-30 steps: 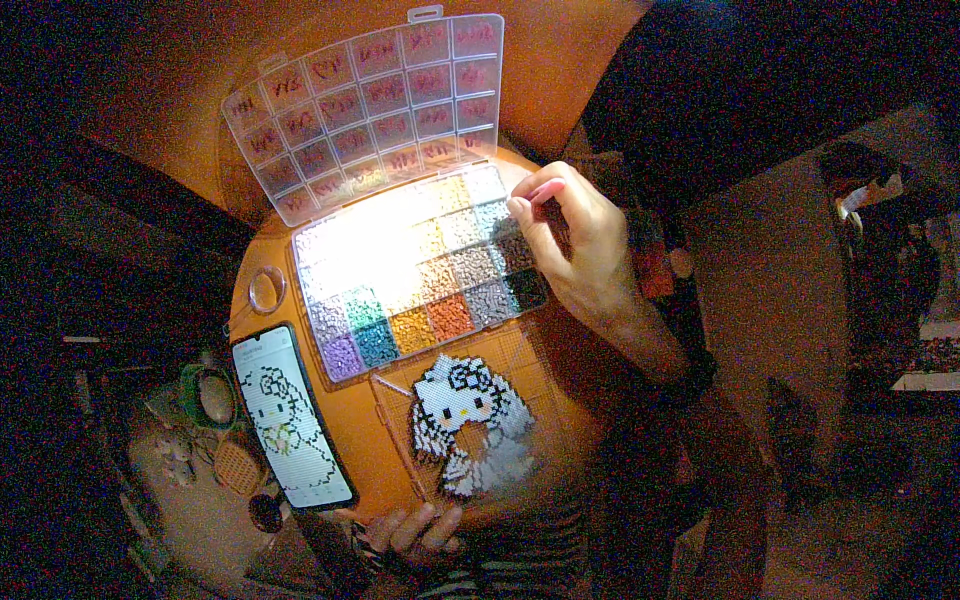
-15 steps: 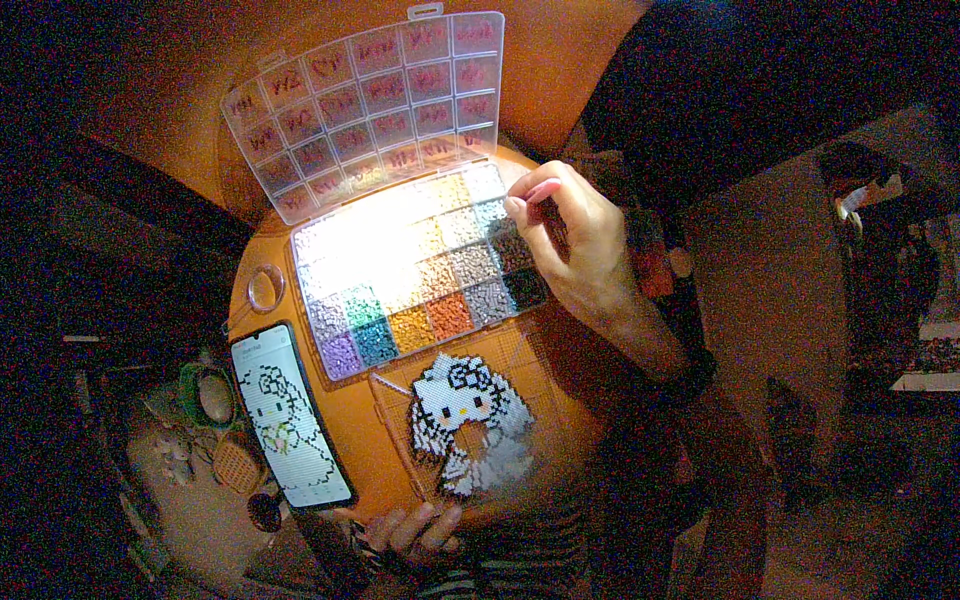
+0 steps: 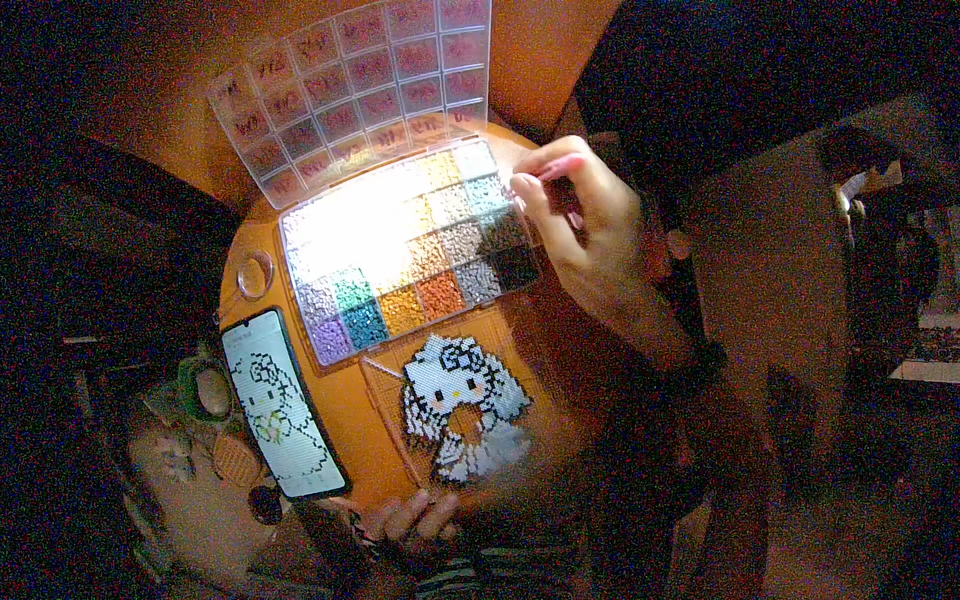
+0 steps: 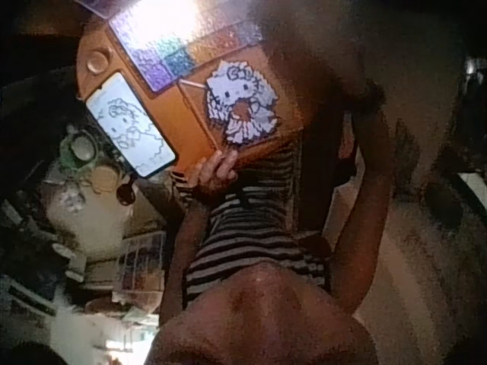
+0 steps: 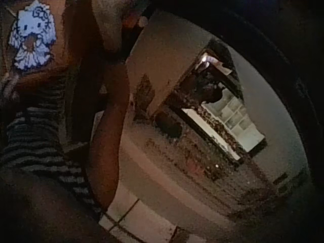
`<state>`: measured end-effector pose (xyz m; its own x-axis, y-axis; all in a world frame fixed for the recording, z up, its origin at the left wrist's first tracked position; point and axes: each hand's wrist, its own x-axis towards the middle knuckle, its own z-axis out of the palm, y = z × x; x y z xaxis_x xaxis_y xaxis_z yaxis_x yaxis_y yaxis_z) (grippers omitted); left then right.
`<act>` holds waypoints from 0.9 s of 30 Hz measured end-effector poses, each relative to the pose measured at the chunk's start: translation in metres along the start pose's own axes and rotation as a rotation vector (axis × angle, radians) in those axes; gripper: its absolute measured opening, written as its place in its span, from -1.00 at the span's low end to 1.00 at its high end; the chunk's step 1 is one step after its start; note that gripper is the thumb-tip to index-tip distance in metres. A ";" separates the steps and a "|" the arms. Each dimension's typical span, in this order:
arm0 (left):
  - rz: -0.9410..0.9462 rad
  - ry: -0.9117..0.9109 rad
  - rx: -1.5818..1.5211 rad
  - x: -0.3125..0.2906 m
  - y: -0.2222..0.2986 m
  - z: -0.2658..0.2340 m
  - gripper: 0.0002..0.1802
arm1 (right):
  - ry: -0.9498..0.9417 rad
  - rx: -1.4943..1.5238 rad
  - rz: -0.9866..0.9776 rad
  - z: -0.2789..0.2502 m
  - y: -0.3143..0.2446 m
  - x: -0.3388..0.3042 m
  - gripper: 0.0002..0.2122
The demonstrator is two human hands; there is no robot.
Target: Placing small colored beads onto a Hello Kitty pattern using a specialized pen tool.
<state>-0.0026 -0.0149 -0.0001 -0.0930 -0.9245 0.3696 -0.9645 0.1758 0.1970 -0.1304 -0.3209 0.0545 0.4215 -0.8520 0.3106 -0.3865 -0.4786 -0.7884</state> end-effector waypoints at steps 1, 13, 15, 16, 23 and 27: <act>-0.010 0.024 0.007 -0.001 0.002 0.004 -0.77 | 0.021 0.013 0.010 -0.005 -0.005 -0.003 -0.94; -0.008 0.053 0.019 0.002 0.001 0.011 -0.77 | -0.186 0.183 -0.007 -0.037 -0.031 -0.102 -0.90; 0.000 -0.001 0.026 -0.004 0.001 0.010 -0.77 | -0.269 0.235 -0.027 -0.035 -0.031 -0.116 -0.91; -0.010 0.001 0.006 -0.005 0.002 0.011 -0.77 | -0.296 0.247 -0.034 -0.035 -0.033 -0.123 -0.91; -0.063 0.064 0.017 0.009 0.001 0.008 -0.76 | -0.295 0.009 0.005 -0.029 -0.039 -0.134 -0.87; -0.069 0.095 0.017 0.006 -0.002 0.011 -0.76 | -0.326 -0.025 0.039 -0.028 -0.045 -0.132 -0.87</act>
<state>-0.0037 -0.0246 -0.0079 -0.0032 -0.8977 0.4406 -0.9719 0.1066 0.2100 -0.1915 -0.1927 0.0636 0.6447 -0.7590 0.0910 -0.4255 -0.4552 -0.7821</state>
